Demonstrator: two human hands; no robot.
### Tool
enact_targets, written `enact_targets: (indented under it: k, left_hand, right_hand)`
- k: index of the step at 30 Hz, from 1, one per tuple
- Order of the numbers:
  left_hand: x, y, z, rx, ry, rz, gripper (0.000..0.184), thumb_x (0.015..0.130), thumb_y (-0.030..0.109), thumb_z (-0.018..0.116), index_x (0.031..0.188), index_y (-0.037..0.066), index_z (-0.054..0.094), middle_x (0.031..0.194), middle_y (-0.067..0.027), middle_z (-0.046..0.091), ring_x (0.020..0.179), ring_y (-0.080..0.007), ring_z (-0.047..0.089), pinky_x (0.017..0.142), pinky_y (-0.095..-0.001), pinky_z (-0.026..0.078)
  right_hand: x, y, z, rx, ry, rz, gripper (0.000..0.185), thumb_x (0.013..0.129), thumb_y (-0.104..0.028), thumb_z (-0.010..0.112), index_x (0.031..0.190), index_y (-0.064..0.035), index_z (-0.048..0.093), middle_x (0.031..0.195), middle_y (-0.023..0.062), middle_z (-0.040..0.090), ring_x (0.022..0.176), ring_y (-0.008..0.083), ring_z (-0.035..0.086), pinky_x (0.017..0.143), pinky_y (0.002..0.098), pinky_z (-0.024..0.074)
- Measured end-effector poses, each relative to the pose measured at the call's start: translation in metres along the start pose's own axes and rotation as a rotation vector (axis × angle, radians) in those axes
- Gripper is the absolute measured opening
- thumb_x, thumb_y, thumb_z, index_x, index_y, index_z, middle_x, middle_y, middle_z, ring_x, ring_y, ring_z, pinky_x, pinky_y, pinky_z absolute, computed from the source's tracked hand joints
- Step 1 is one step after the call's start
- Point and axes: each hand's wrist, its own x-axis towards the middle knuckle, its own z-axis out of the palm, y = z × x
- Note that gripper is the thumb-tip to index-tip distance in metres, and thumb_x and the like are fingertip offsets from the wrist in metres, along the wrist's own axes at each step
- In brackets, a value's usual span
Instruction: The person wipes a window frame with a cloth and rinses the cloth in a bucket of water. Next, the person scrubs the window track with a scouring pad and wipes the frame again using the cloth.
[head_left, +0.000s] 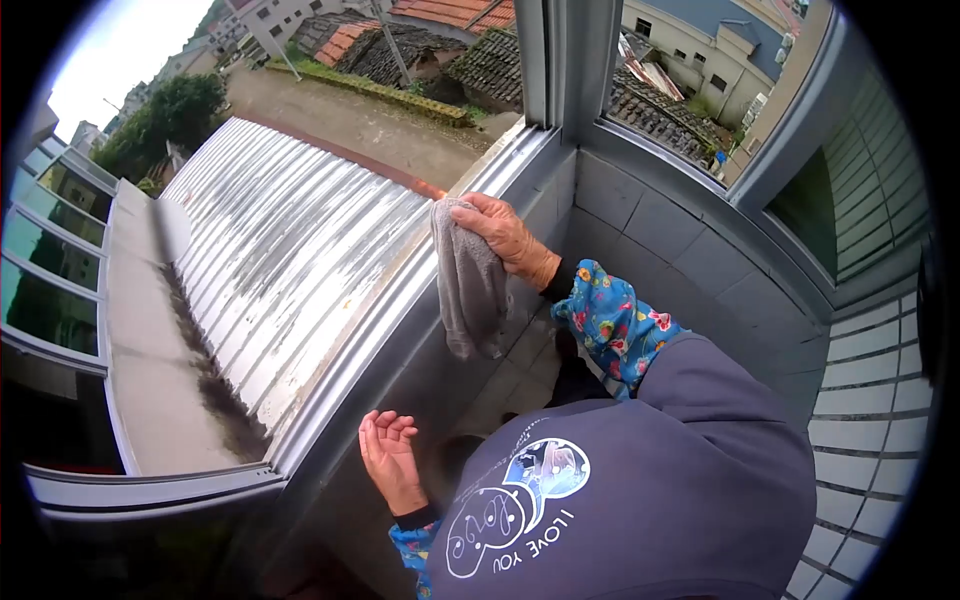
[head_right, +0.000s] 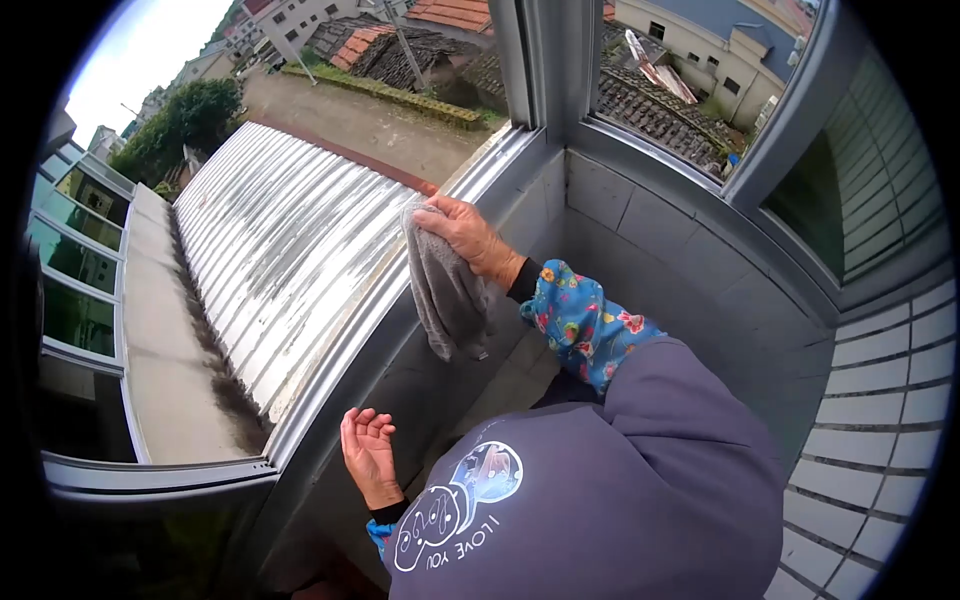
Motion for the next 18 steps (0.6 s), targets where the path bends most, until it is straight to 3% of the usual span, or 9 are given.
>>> enact_targets:
  k: [4,6,10,12,14,17,18]
  left_hand:
    - [0.027,-0.016,0.009,0.063,-0.072,-0.160,0.021,0.099,0.020,0.049,0.109,0.003,0.055,0.093,-0.0119,0.062,0.080,-0.0250,0.064,0.066,-0.0329,0.053]
    - [0.039,-0.024,0.022,0.093,-0.102,-0.216,0.020,0.099,0.019,0.050,0.109,0.003,0.055,0.092,-0.0117,0.062,0.079,-0.0250,0.064,0.066,-0.0328,0.053]
    - [0.057,-0.035,0.063,0.100,-0.140,-0.242,0.018,0.099,0.018,0.050,0.108,0.003,0.054,0.091,-0.0116,0.062,0.078,-0.0250,0.065,0.065,-0.0327,0.053]
    - [0.068,-0.042,0.090,0.097,-0.154,-0.234,0.018,0.099,0.018,0.050,0.109,0.003,0.054,0.091,-0.0117,0.063,0.078,-0.0251,0.065,0.065,-0.0327,0.053]
    - [0.076,-0.051,0.106,0.130,-0.187,-0.242,0.018,0.099,0.018,0.050,0.109,0.003,0.054,0.092,-0.0121,0.063,0.078,-0.0250,0.066,0.065,-0.0329,0.054]
    - [0.085,-0.062,0.128,0.162,-0.201,-0.262,0.018,0.099,0.017,0.050,0.110,0.003,0.053,0.092,-0.0124,0.064,0.078,-0.0249,0.066,0.065,-0.0328,0.054]
    - [0.087,-0.064,0.135,0.166,-0.200,-0.274,0.018,0.099,0.017,0.050,0.110,0.003,0.053,0.092,-0.0125,0.064,0.077,-0.0248,0.066,0.065,-0.0328,0.054]
  right_hand:
    - [-0.049,-0.083,-0.031,0.207,0.087,-0.213,0.015,0.096,-0.017,0.059,0.102,-0.0034,0.061,0.089,0.0009,0.066,0.079,0.0058,0.063,0.072,0.0209,0.0531]
    - [-0.072,-0.136,-0.039,0.157,0.145,-0.399,0.014,0.097,-0.017,0.057,0.104,-0.0044,0.060,0.091,0.0025,0.067,0.079,0.0067,0.064,0.073,0.0218,0.0538]
    - [-0.104,-0.234,-0.064,-0.236,0.231,-0.827,0.021,0.096,-0.016,0.058,0.113,-0.0052,0.061,0.097,0.0038,0.068,0.083,0.0103,0.065,0.076,0.0228,0.0533]
    - [-0.111,-0.270,-0.090,-0.442,0.253,-0.910,0.024,0.094,-0.016,0.062,0.115,-0.0053,0.064,0.101,0.0059,0.069,0.088,0.0122,0.067,0.079,0.0250,0.0550]
    - [-0.109,-0.287,-0.118,-0.551,0.272,-0.859,0.025,0.096,-0.017,0.058,0.117,-0.0019,0.061,0.110,0.0085,0.066,0.095,0.0146,0.064,0.083,0.0283,0.0531]
    - [-0.071,-0.280,-0.165,-1.121,0.410,-0.856,0.025,0.087,-0.014,0.070,0.108,-0.0012,0.067,0.102,0.0006,0.061,0.093,0.0099,0.060,0.082,0.0203,0.0488]
    - [-0.051,-0.268,-0.198,-1.103,0.385,-0.777,0.023,0.087,-0.014,0.070,0.105,-0.0007,0.067,0.094,-0.0001,0.056,0.090,0.0097,0.057,0.080,0.0209,0.0458]
